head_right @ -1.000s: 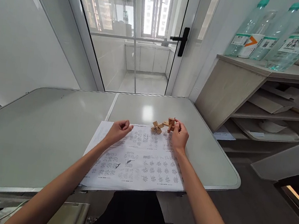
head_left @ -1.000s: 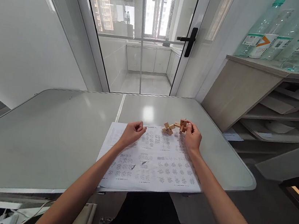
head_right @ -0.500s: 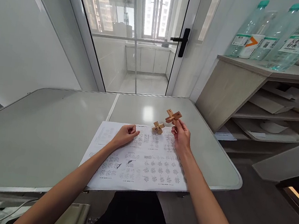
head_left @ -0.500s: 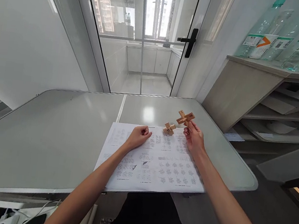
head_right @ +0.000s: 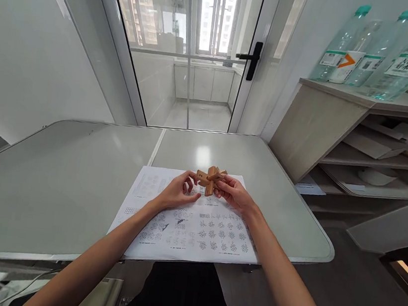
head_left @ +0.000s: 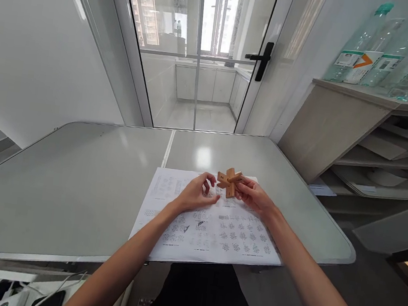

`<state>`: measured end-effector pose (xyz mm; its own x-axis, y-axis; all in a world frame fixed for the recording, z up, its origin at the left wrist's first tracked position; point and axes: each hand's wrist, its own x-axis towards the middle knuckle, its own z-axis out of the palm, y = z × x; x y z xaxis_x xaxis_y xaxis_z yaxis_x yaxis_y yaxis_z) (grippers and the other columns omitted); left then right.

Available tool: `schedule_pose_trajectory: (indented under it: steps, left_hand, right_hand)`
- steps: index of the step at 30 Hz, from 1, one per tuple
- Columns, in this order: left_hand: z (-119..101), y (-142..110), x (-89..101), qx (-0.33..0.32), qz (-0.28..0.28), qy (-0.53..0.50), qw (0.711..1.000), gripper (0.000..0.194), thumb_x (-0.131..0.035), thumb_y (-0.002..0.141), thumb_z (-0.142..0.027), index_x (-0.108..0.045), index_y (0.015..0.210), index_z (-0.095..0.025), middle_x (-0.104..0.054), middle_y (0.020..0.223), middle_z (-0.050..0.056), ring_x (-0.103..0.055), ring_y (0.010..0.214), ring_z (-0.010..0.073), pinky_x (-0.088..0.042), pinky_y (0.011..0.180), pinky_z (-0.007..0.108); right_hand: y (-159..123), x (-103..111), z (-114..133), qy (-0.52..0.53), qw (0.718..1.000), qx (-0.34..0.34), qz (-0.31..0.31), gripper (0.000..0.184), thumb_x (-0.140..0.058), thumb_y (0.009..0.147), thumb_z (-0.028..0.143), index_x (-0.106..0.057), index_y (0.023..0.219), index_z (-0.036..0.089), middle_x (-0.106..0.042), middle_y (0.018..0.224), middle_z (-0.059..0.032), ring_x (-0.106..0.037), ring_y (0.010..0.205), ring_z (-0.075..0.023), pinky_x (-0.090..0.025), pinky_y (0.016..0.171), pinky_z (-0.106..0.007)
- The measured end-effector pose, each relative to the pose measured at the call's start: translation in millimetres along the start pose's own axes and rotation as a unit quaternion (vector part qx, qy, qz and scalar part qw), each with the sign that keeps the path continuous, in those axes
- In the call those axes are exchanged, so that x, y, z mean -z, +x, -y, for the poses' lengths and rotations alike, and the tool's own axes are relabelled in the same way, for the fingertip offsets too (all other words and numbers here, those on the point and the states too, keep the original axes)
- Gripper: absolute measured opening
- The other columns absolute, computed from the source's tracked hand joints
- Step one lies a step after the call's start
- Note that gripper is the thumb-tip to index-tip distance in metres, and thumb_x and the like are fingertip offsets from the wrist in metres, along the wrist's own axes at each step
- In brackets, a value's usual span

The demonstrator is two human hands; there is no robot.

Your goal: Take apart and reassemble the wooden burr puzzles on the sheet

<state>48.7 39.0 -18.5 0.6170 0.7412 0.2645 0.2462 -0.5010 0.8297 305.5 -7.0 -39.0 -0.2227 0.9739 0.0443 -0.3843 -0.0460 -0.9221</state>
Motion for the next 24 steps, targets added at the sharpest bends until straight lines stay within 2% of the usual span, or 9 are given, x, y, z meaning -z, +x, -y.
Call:
schedule_pose_trajectory:
  steps: [5,10,15,18,21,24]
  left_hand:
    - [2.8,-3.6,-1.8,-0.044,0.01,0.028,0.999,0.089,-0.092,0.07,-0.046,-0.046,0.144,-0.027,-0.063,0.131,0.009,-0.065,0.085,0.0165,-0.055,0.078,0.034]
    - [3.2,-3.5,-0.6,-0.06,0.018,0.03,0.998,0.108,-0.095,0.067,-0.054,-0.037,0.156,-0.034,-0.06,0.14,0.01,-0.068,0.092,0.0199,-0.056,0.084,0.039]
    - [-0.9,-3.6,-0.7,-0.076,0.033,0.028,0.996,0.11,-0.096,0.064,-0.059,-0.041,0.155,-0.032,-0.062,0.14,0.012,-0.069,0.114,0.0298,-0.057,0.091,0.043]
    - [-2.8,-3.2,-1.2,-0.085,0.024,0.027,0.996,0.105,-0.097,0.064,-0.057,-0.046,0.152,-0.029,-0.065,0.137,0.012,-0.067,0.121,0.0318,-0.057,0.096,0.045]
    - [-3.3,-2.6,-1.7,-0.084,0.014,0.027,0.996,0.1,-0.096,0.066,-0.054,-0.049,0.151,-0.029,-0.067,0.133,0.012,-0.069,0.116,0.03,-0.058,0.093,0.043]
    - [-3.9,-2.1,-1.8,-0.067,0.02,0.011,0.998,0.098,-0.096,0.067,-0.05,-0.05,0.15,-0.028,-0.068,0.131,0.012,-0.072,0.102,0.0256,-0.06,0.084,0.039]
  right_hand:
    - [-1.1,-4.8,-0.9,-0.026,0.999,-0.024,0.038,0.038,-0.091,0.082,0.043,-0.081,0.11,0.02,-0.071,0.087,-0.0039,-0.062,0.066,-0.0122,-0.054,0.063,-0.027]
    - [-0.7,-5.5,-3.9,-0.045,0.996,-0.041,0.067,0.036,-0.089,0.086,0.041,-0.079,0.112,0.019,-0.072,0.09,-0.0046,-0.065,0.07,-0.0132,-0.057,0.069,-0.029]
    - [1.8,-2.8,-8.2,-0.042,0.996,-0.047,0.066,0.035,-0.089,0.086,0.039,-0.078,0.111,0.018,-0.073,0.091,-0.0044,-0.066,0.069,-0.0129,-0.058,0.069,-0.031]
    - [1.9,-3.8,-7.3,-0.044,0.995,-0.05,0.069,0.034,-0.089,0.087,0.039,-0.078,0.111,0.018,-0.073,0.092,-0.0043,-0.067,0.07,-0.0124,-0.059,0.072,-0.031]
    - [1.7,-6.5,-5.5,-0.041,0.996,-0.049,0.062,0.033,-0.09,0.085,0.038,-0.077,0.109,0.018,-0.073,0.089,-0.0033,-0.068,0.069,-0.0124,-0.06,0.072,-0.03]
    - [1.8,-8.9,-4.3,-0.034,0.997,-0.054,0.054,0.034,-0.091,0.084,0.037,-0.076,0.108,0.018,-0.073,0.087,-0.0029,-0.069,0.069,-0.0125,-0.06,0.07,-0.029]
